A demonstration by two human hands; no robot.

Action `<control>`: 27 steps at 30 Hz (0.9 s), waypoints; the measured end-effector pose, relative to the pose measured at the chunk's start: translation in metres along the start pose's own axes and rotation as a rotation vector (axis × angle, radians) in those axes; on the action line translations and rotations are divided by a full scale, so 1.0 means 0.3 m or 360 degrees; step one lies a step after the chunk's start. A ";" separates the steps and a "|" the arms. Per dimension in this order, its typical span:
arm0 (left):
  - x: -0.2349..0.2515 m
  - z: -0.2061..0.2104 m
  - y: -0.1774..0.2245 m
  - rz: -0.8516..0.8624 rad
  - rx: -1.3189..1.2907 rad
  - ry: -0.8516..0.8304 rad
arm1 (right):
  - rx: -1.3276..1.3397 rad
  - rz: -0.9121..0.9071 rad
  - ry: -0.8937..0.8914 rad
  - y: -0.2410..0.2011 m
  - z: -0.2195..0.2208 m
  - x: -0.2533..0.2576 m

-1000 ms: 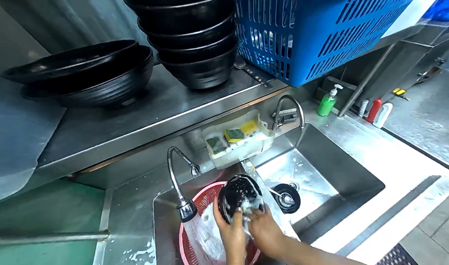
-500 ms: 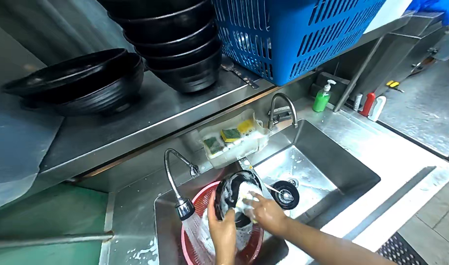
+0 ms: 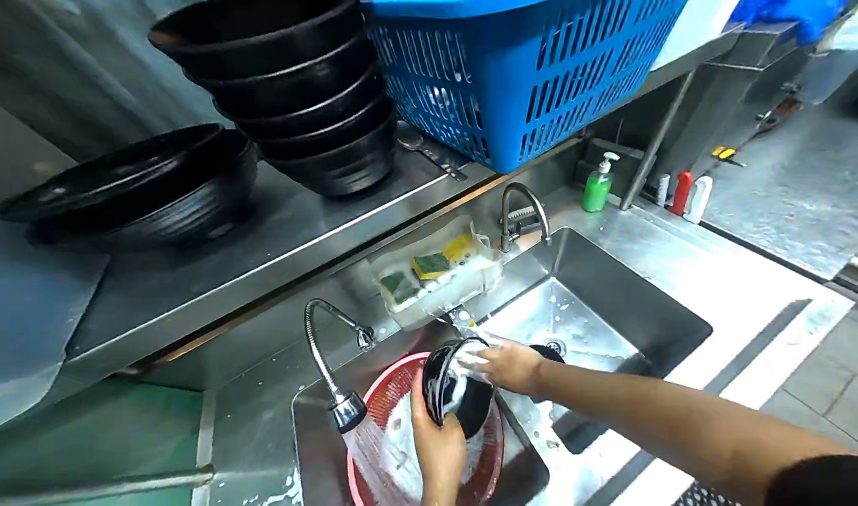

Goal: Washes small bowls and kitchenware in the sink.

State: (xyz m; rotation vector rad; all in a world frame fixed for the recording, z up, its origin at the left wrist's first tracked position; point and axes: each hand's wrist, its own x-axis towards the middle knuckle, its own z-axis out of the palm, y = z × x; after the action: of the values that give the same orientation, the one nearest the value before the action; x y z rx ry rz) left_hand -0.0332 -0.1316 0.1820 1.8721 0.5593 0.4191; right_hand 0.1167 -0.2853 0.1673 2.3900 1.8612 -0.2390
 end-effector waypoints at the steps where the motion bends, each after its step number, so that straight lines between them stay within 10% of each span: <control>1: 0.017 -0.009 0.008 0.0013 0.0023 -0.0040 | 0.0101 0.0121 -0.0041 -0.045 0.000 -0.007; 7: -0.012 0.014 -0.033 -0.0247 -0.0306 0.0041 | 0.0771 0.0526 -0.0194 -0.361 -0.043 -0.027; 11: -0.038 0.046 -0.035 -0.0420 -0.0590 0.0173 | 0.1615 0.0316 0.0241 -0.356 -0.058 -0.037; 17: -0.084 0.033 -0.045 -0.0239 -0.0514 0.0011 | 0.0568 0.0274 -0.0421 -0.157 -0.184 -0.099; 22: -0.060 0.091 0.052 -0.0635 -0.0442 -0.0148 | 0.0370 0.0043 0.0324 -0.036 -0.205 -0.069; 27: 0.019 0.089 0.082 -0.0465 -0.0627 -0.0037 | 0.0863 0.0456 -0.0242 -0.109 -0.203 -0.069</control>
State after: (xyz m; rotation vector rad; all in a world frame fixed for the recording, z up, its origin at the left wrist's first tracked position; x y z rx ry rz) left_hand -0.0098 -0.1565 0.1958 1.3925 0.6704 0.2883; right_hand 0.0838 -0.2861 0.2316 2.8310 1.5022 -0.9739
